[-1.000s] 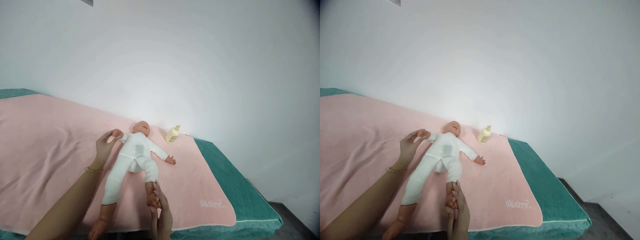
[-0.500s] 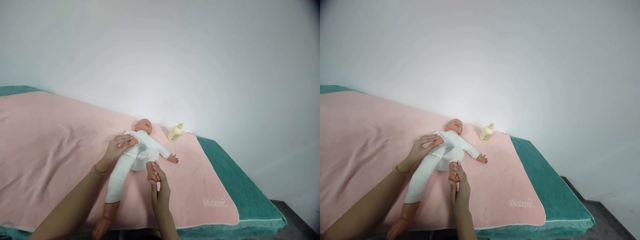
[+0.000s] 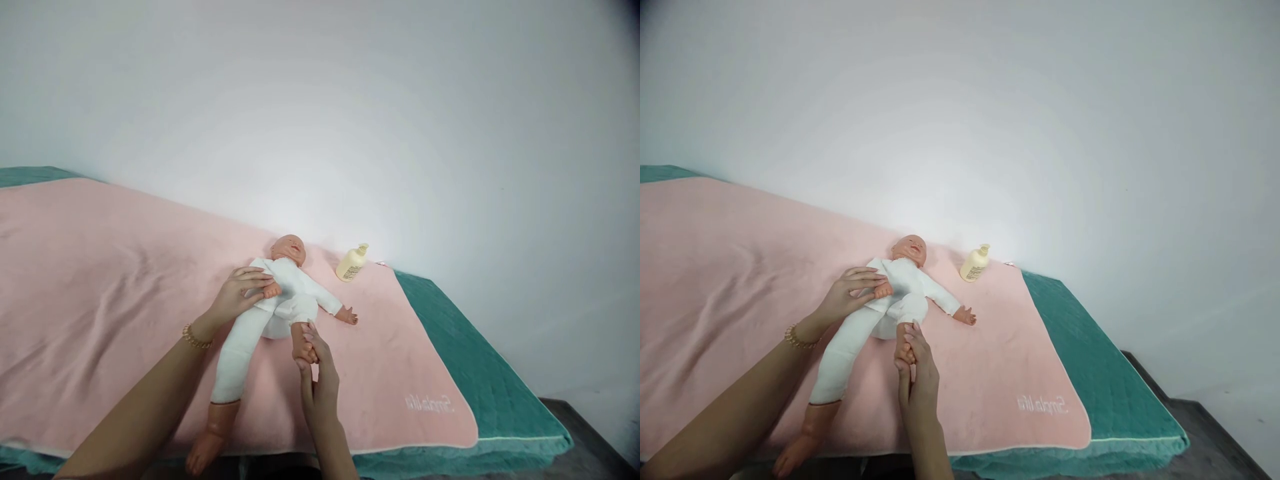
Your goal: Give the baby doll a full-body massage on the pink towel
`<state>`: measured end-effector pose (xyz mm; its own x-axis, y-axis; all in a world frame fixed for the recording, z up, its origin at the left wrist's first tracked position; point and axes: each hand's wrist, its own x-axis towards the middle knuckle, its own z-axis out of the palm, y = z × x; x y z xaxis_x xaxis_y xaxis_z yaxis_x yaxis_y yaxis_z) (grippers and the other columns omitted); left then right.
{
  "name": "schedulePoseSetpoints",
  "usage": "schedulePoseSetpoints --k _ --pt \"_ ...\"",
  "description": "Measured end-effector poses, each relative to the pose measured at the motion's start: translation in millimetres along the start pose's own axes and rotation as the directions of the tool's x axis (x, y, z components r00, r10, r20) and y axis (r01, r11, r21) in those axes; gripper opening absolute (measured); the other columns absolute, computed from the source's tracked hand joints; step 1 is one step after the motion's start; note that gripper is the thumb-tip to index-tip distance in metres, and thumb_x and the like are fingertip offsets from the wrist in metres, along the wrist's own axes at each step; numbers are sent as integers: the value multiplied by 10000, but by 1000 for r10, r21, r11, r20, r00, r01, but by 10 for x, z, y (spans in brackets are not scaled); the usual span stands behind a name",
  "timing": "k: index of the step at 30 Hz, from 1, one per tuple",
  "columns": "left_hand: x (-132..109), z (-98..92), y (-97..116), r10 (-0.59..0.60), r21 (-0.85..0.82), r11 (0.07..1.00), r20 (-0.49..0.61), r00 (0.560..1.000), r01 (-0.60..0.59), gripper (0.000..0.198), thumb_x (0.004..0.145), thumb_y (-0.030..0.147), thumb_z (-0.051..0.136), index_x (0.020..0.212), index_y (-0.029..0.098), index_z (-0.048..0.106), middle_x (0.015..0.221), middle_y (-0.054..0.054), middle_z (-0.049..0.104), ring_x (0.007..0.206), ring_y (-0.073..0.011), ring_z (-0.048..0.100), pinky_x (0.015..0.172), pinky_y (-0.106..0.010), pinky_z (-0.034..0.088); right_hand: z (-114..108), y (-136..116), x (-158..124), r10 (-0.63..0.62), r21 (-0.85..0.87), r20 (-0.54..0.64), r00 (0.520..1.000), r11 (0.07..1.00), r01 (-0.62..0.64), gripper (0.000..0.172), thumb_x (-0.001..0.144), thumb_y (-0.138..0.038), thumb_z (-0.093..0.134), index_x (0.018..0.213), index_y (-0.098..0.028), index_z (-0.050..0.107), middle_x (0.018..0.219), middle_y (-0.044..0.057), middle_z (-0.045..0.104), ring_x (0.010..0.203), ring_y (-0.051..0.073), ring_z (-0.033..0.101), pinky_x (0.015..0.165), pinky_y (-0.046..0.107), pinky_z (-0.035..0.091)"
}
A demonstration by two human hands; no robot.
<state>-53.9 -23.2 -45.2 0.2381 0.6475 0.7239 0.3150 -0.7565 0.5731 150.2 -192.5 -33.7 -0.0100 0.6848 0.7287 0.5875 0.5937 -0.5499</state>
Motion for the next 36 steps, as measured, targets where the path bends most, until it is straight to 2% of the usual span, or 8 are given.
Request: schedulePoseSetpoints --k 4,7,11,16,18,26,32,36 --pt "10 -28 85 -73 -33 997 -95 993 70 198 792 343 716 962 254 762 1037 -37 747 1098 -243 620 1031 -437 433 -39 -11 -43 20 -22 4 1000 1000 -20 375 930 -154 485 1295 -238 514 1321 98 601 1283 201 528 1013 349 507" --pt "26 -59 174 -254 -143 963 -211 944 227 231 774 366 729 960 233 757 1079 -55 730 1082 -240 630 1003 -410 473 -80 -37 -103 46 -25 -4 999 999 -47 362 942 -181 474 1296 -238 521 1323 100 602 1273 206 538 993 341 522" --pt "56 -92 173 -510 -380 843 -345 788 380 299 759 353 731 1011 191 735 1079 -65 726 1033 -241 659 983 -409 499 -161 -100 -198 84 -26 10 996 996 -83 365 947 -206 473 1308 -243 520 1325 98 604 1255 213 555 972 340 537" --pt "79 -133 -25 -681 -672 691 -481 553 266 294 760 268 730 1022 137 714 1139 -92 702 1120 -232 627 1051 -416 449 -272 -184 -347 100 -23 85 991 995 -98 377 945 -201 471 1317 -240 514 1360 102 577 1266 230 544 999 377 517" --pt "78 -152 -87 -758 -763 603 -456 466 234 245 796 253 702 1013 141 709 1155 -89 690 1140 -204 615 1069 -384 433 -289 -193 -437 86 -24 84 993 996 -85 377 944 -211 475 1317 -242 523 1344 102 591 1242 236 565 976 367 533" --pt "60 -196 -114 -931 -940 318 -285 229 123 82 907 222 598 930 200 674 1124 -48 670 1116 -144 624 1023 -268 472 -192 5 -966 -112 -103 100 989 987 123 415 947 -250 488 1362 -246 492 1246 96 659 1178 244 609 902 347 572" --pt "3 -210 -273 -958 -956 261 -240 160 131 89 948 227 526 915 201 604 1051 -54 657 994 -125 664 918 -255 542 -75 85 -1175 -251 -190 72 965 947 260 391 939 -262 530 1329 -226 536 1141 86 712 1056 228 674 841 285 584" --pt "-21 -220 -389 -971 -955 229 -212 107 186 95 951 226 513 875 195 559 963 -51 652 905 -121 673 846 -269 570 -67 -25 -1194 -123 -186 61 991 974 132 438 898 -240 597 1329 -301 545 1143 57 712 1011 249 691 817 323 606"
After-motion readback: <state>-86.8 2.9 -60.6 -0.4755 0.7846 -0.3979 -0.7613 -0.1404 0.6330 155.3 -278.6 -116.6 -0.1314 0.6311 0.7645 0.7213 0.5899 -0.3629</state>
